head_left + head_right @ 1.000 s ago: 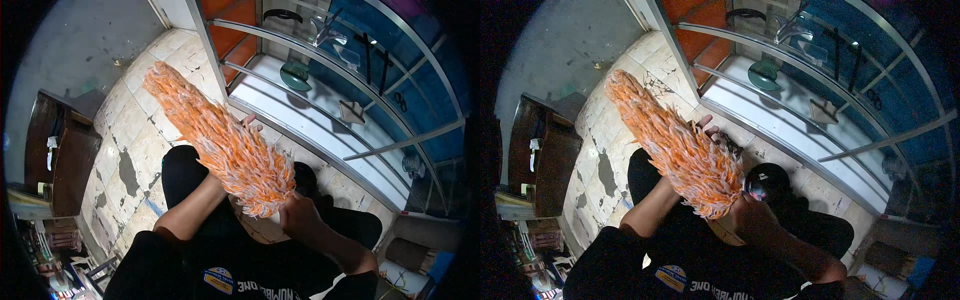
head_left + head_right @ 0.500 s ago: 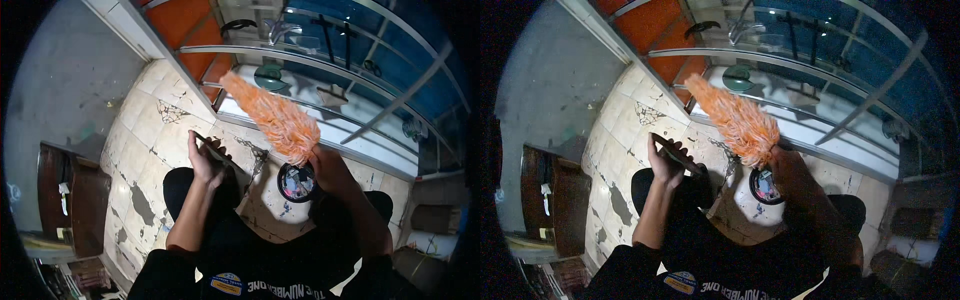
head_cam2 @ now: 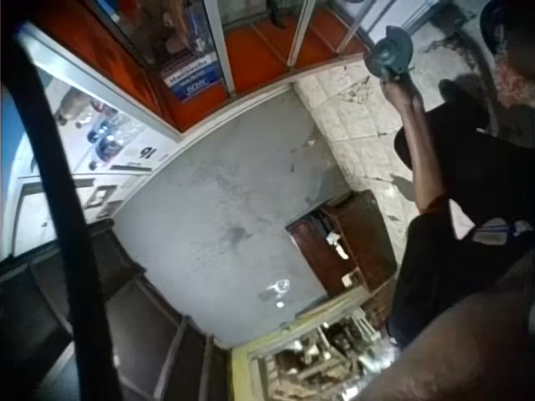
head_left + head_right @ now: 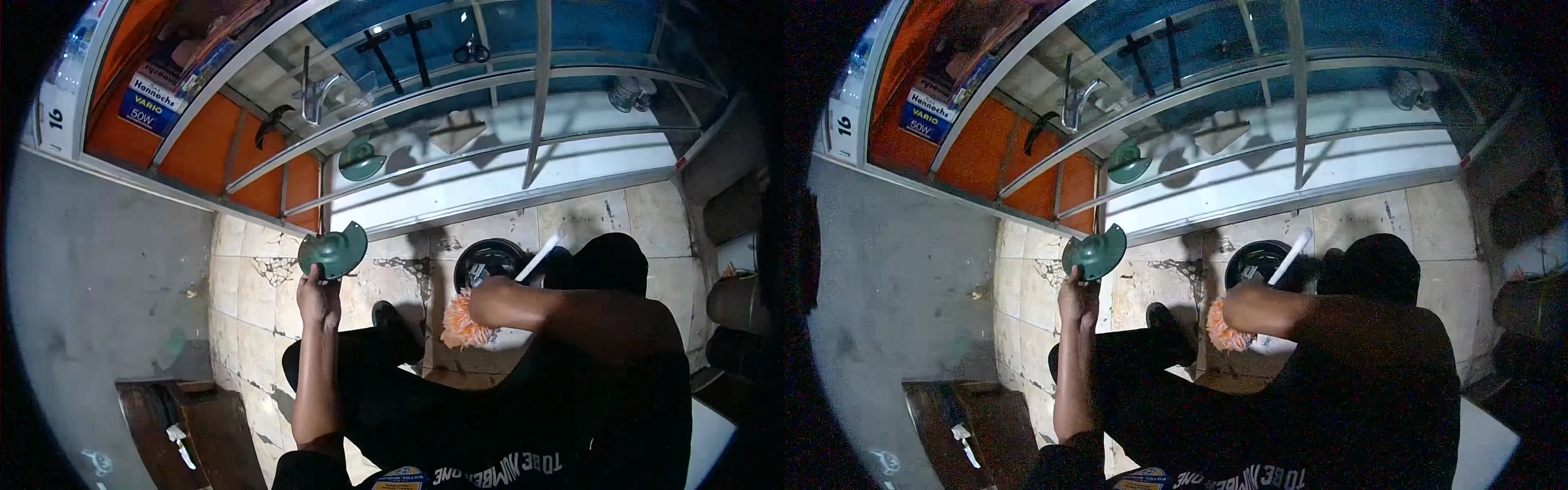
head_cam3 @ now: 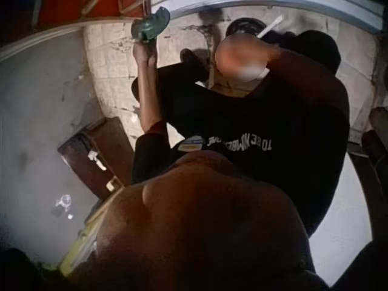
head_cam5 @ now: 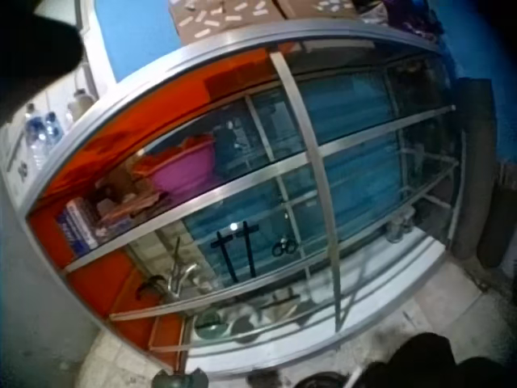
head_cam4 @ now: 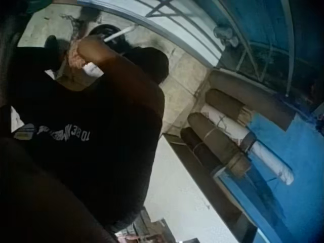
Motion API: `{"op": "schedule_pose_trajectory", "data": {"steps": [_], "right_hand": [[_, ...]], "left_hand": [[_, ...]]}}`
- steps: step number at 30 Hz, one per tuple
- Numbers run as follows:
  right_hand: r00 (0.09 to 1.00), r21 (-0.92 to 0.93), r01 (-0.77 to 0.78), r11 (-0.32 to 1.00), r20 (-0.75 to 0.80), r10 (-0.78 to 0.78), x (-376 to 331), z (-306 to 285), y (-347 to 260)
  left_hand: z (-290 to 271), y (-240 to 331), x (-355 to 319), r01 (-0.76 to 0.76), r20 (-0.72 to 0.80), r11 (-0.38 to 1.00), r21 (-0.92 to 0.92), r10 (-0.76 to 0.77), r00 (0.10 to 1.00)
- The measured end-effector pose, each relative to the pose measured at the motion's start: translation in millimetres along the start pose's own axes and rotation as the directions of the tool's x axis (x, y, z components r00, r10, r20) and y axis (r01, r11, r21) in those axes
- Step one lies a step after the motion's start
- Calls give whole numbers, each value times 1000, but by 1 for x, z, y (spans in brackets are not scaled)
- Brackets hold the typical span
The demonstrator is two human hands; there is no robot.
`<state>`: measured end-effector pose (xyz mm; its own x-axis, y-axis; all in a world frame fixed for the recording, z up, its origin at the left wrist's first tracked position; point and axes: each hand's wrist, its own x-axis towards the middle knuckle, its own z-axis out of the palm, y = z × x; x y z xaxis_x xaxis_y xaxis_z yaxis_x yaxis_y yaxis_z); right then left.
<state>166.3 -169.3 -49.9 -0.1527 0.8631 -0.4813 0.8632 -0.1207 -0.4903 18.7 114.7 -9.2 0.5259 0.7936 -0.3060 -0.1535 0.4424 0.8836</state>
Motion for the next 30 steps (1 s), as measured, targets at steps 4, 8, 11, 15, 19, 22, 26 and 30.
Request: {"op": "schedule_pose_trajectory", "data": {"steps": [4, 8, 11, 15, 19, 22, 26, 30], "right_hand": [[967, 456, 197, 868, 55, -248, 24, 5, -8], [968, 491, 206, 847, 22, -248, 31, 1, -3], [983, 434, 169, 885, -6, -185, 27, -4, 2], [981, 443, 184, 878, -33, -189, 28, -6, 5], [975, 465, 206, 861, -20, -222, 37, -5, 7], [971, 478, 211, 853, -4, -238, 42, -4, 7], [968, 485, 212, 849, 17, -252, 47, -3, 7], [966, 481, 209, 851, 35, -257, 53, -2, 9]], "left_hand": [[5, 4, 61, -92, -51, 995, 33, 94, 994], [19, 11, 147, -196, -190, 977, 79, 208, 959], [33, 8, 197, -237, -321, 954, 185, 287, 903], [38, -17, 243, -162, -252, 983, 90, 180, 951], [29, -31, 271, -130, -87, 943, 307, 164, 983], [28, -32, 269, -49, -293, 784, 619, 289, 911], [44, -23, 252, -13, -312, 928, 371, 138, 940], [48, -10, 250, 67, -412, 935, 349, 89, 907]]}}
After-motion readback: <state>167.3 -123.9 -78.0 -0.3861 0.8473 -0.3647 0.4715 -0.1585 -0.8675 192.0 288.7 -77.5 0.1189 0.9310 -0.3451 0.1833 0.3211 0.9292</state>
